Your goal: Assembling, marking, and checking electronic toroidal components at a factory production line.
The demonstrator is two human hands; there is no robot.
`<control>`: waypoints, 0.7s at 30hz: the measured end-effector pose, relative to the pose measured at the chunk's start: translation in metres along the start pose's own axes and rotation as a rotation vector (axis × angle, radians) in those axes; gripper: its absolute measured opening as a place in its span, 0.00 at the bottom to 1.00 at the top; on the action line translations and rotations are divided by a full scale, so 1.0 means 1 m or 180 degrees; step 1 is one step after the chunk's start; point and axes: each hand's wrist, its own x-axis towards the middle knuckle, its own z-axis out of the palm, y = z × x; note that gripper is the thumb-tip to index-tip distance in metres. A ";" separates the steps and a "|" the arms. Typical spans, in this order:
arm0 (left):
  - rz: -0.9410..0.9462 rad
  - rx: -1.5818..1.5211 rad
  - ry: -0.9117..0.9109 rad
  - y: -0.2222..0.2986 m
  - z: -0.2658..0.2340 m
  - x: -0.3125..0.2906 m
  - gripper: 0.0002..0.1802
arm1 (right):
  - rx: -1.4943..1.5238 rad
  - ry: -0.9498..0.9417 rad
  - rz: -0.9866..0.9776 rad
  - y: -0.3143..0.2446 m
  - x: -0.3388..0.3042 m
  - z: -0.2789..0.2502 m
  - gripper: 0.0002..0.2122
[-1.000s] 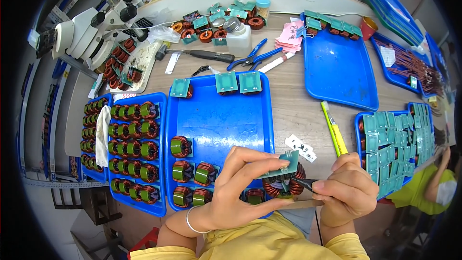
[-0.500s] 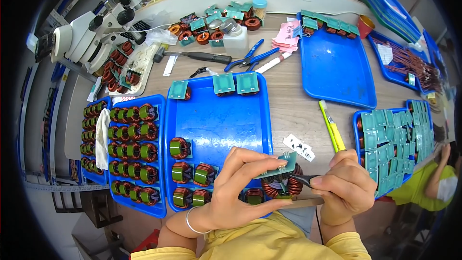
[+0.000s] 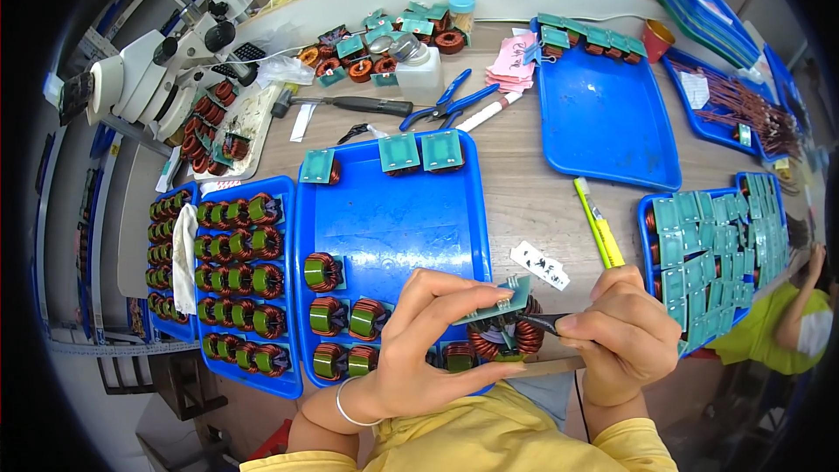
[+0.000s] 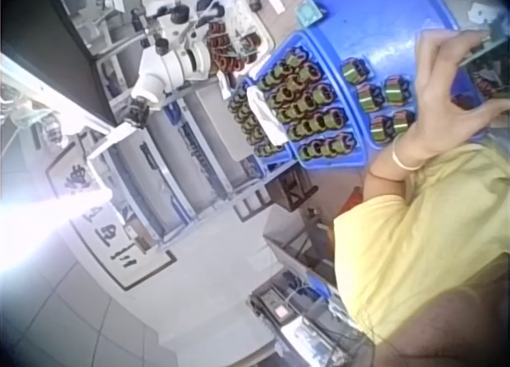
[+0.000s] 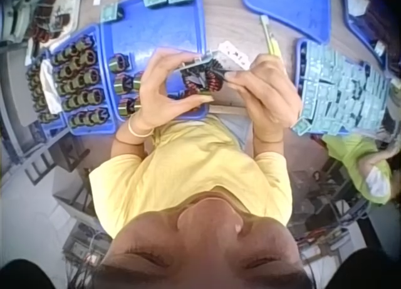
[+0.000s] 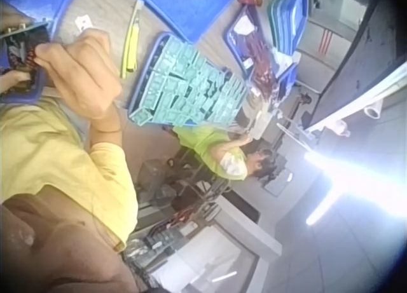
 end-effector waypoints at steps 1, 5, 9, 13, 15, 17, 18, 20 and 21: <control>0.0009 -0.0004 0.0004 -0.001 0.000 0.000 0.33 | 0.0000 0.0003 0.0007 0.000 0.000 0.000 0.11; 0.0087 0.0229 -0.0210 -0.003 -0.004 -0.001 0.37 | -0.0054 -0.0010 0.0004 0.001 0.002 0.000 0.10; 0.0116 0.0177 -0.0233 -0.003 -0.004 0.000 0.37 | 0.0112 -0.0037 0.0032 0.003 0.003 -0.001 0.11; 0.0102 0.0203 -0.0229 -0.003 -0.003 0.000 0.37 | 0.0174 -0.0070 0.0034 0.004 0.003 -0.003 0.11; 0.0094 0.0201 -0.0211 -0.003 -0.003 0.000 0.37 | 0.0199 -0.0102 -0.0017 0.005 0.002 -0.003 0.11; 0.0096 0.0205 -0.0201 -0.003 -0.002 0.000 0.37 | 0.0169 -0.0107 -0.0002 0.004 0.003 -0.003 0.11; 0.0095 0.0203 -0.0208 -0.003 -0.002 0.000 0.37 | 0.0140 -0.0116 0.0007 0.004 0.003 -0.004 0.12; 0.0073 0.0249 -0.0242 -0.003 -0.003 0.000 0.37 | 0.0140 -0.0088 -0.0011 0.006 0.002 -0.003 0.12; 0.0069 0.0247 -0.0246 -0.002 -0.002 0.000 0.37 | 0.0144 -0.0064 -0.0034 0.006 0.002 -0.002 0.12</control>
